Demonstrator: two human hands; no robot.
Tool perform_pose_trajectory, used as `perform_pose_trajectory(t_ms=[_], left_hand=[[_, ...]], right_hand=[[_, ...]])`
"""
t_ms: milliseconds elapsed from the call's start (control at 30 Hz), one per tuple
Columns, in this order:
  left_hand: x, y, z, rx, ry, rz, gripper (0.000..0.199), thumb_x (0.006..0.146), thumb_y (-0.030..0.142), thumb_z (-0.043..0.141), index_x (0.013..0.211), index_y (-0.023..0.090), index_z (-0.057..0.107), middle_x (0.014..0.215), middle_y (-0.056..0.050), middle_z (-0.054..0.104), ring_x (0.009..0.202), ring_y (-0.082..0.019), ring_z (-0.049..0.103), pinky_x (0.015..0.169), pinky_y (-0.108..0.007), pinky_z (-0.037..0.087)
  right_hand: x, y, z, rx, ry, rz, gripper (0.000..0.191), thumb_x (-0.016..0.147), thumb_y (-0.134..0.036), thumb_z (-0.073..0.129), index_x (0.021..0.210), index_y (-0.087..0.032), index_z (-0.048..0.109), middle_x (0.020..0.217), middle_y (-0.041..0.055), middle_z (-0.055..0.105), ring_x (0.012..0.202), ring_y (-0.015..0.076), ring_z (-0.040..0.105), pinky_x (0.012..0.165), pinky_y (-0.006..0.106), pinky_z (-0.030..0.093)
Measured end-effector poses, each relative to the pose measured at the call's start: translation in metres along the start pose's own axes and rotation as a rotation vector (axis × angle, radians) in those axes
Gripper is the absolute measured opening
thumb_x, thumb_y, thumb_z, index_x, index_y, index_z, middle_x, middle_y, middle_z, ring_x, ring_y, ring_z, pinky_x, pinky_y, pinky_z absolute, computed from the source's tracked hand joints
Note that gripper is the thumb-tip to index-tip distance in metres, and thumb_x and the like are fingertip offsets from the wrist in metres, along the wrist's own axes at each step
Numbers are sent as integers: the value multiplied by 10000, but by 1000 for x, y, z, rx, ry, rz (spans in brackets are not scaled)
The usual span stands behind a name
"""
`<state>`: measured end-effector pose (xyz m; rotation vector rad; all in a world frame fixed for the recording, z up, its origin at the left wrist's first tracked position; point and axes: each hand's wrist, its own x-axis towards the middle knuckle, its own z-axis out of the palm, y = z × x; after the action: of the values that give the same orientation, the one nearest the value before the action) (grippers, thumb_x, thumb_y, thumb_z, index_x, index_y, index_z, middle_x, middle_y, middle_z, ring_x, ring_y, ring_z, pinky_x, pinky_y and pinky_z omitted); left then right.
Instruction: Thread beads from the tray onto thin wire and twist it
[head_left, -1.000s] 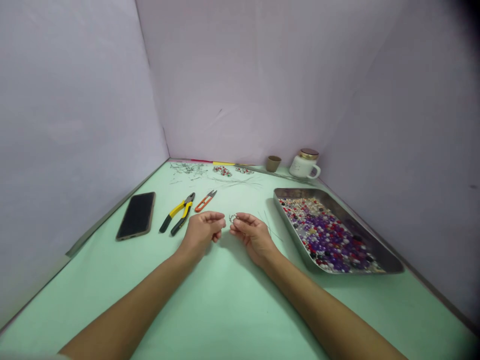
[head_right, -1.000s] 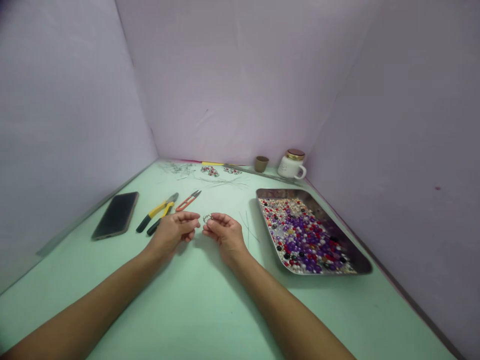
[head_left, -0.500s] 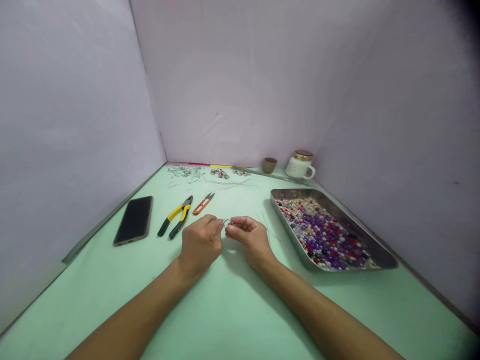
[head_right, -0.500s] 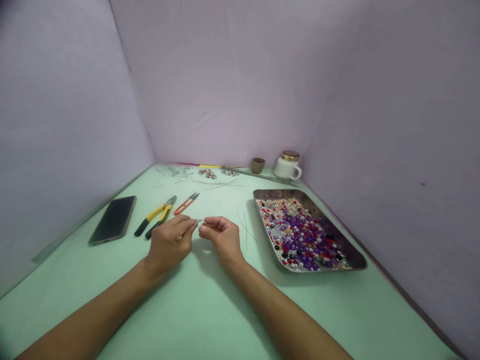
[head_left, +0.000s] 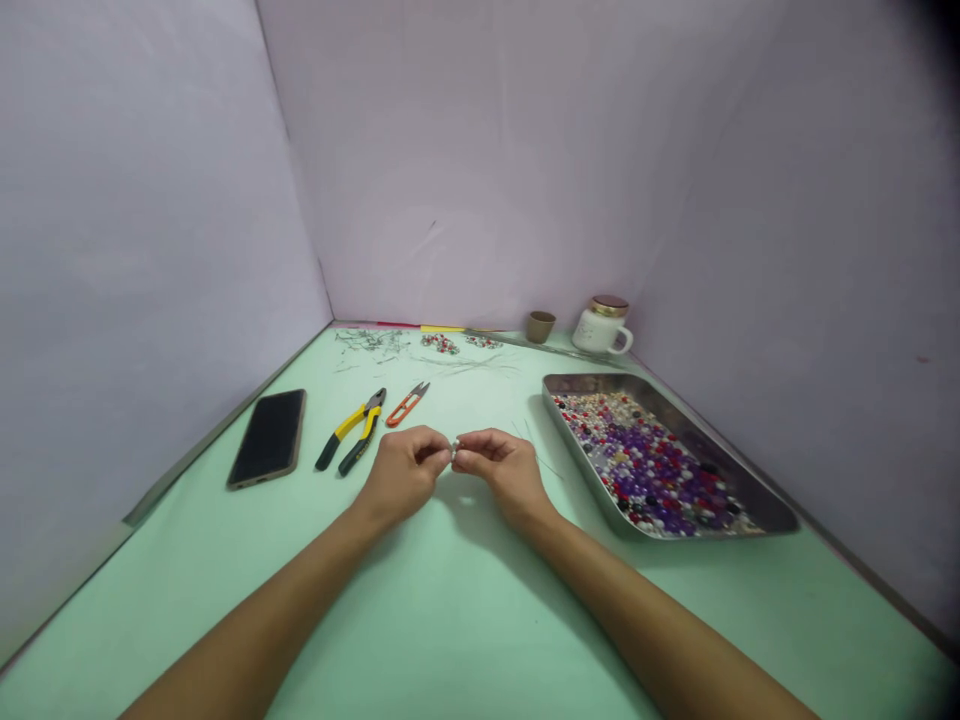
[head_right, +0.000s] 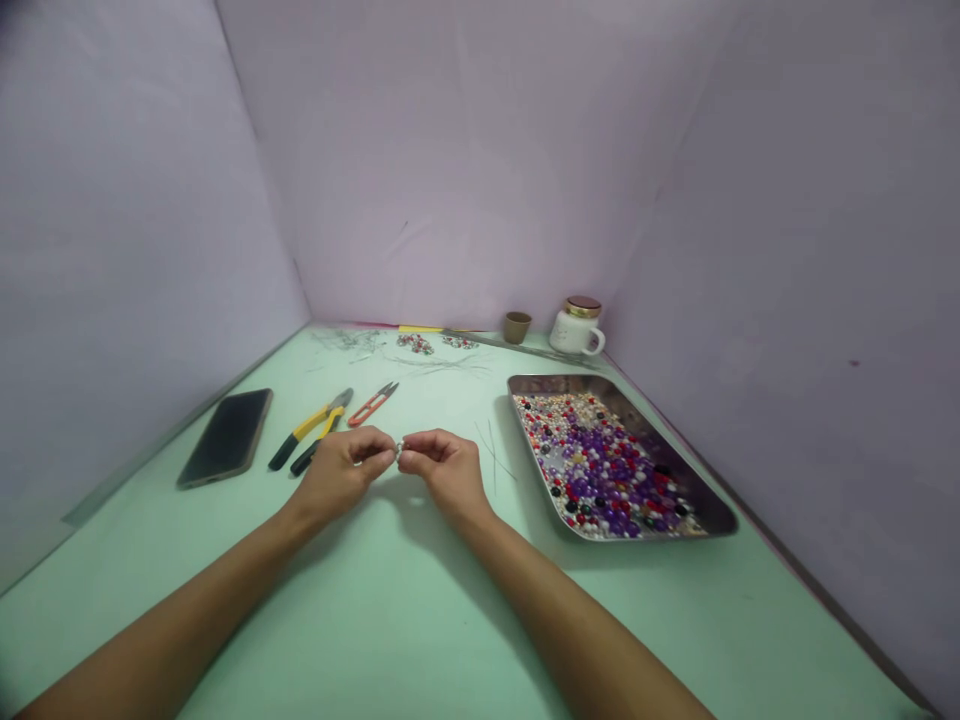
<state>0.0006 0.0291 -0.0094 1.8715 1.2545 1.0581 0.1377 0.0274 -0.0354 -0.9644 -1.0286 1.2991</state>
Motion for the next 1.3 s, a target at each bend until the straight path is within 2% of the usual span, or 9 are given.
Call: perform_pose_trajectory(t_ms=[133, 333, 600, 767, 867, 967, 1067, 1200, 1300], left_hand=[[3, -3, 2, -232, 5, -182, 85, 635, 201, 549, 622, 128, 590, 522, 19, 513, 512, -88, 435, 524, -210, 346], [2, -4, 5, -323, 19, -228, 97, 624, 215, 564, 622, 122, 595, 482, 19, 500, 483, -83, 419, 509, -212, 344], [1, -1, 8, -254, 101, -193, 95, 636, 216, 546, 624, 130, 583, 493, 26, 507, 493, -85, 438, 515, -208, 356], [0, 0, 8, -267, 50, -202, 113, 649, 227, 545, 600, 128, 572, 472, 27, 497, 481, -83, 435, 513, -209, 355], [1, -2, 7, -301, 56, -186, 129, 670, 246, 536, 682, 129, 588, 527, 19, 524, 489, -84, 452, 515, -213, 370], [2, -2, 4, -334, 72, -131, 208, 661, 231, 555, 845, 141, 592, 703, -10, 579, 547, -89, 493, 532, -215, 398], [2, 0, 3, -315, -6, -48, 199, 665, 204, 552, 846, 145, 607, 791, -38, 600, 626, -108, 529, 569, -215, 414], [2, 3, 2, -279, -67, 2, 132, 688, 193, 520, 775, 144, 607, 744, -32, 598, 652, -117, 541, 600, -219, 418], [3, 5, 0, -220, -22, -59, 92, 661, 203, 542, 712, 144, 590, 588, 8, 553, 527, -88, 485, 506, -197, 381]], right_hand=[[0, 0, 0, 6, -22, -9, 229, 541, -201, 691, 761, -162, 642, 633, 4, 637, 572, 131, 586, 629, 310, 482], [0, -1, 2, 102, -7, 27, 211, 515, -176, 698, 712, -160, 624, 666, 1, 625, 631, 124, 574, 642, 298, 484], [-2, -1, 5, 124, 6, 35, 287, 522, -193, 699, 785, -168, 587, 703, 1, 591, 659, 127, 558, 608, 303, 500], [-2, -2, 3, 116, -6, 41, 256, 544, -217, 694, 771, -172, 586, 704, -7, 585, 645, 114, 549, 586, 265, 486], [1, -2, 0, 244, -45, 150, 283, 553, -217, 700, 804, -167, 580, 673, -15, 584, 592, 96, 541, 580, 254, 484], [3, -1, -5, 421, -168, 323, 313, 587, -196, 687, 877, -166, 575, 672, -22, 584, 554, 69, 533, 604, 229, 487], [4, -1, -9, 517, -306, 414, 274, 636, -176, 649, 901, -147, 586, 639, -29, 570, 545, 54, 526, 632, 194, 482], [3, -2, -10, 493, -383, 442, 212, 648, -176, 633, 853, -131, 605, 636, -18, 577, 542, 55, 528, 611, 185, 481], [3, -3, -9, 335, -306, 390, 201, 658, -262, 633, 819, -145, 606, 710, 18, 607, 601, 91, 560, 582, 222, 487]])
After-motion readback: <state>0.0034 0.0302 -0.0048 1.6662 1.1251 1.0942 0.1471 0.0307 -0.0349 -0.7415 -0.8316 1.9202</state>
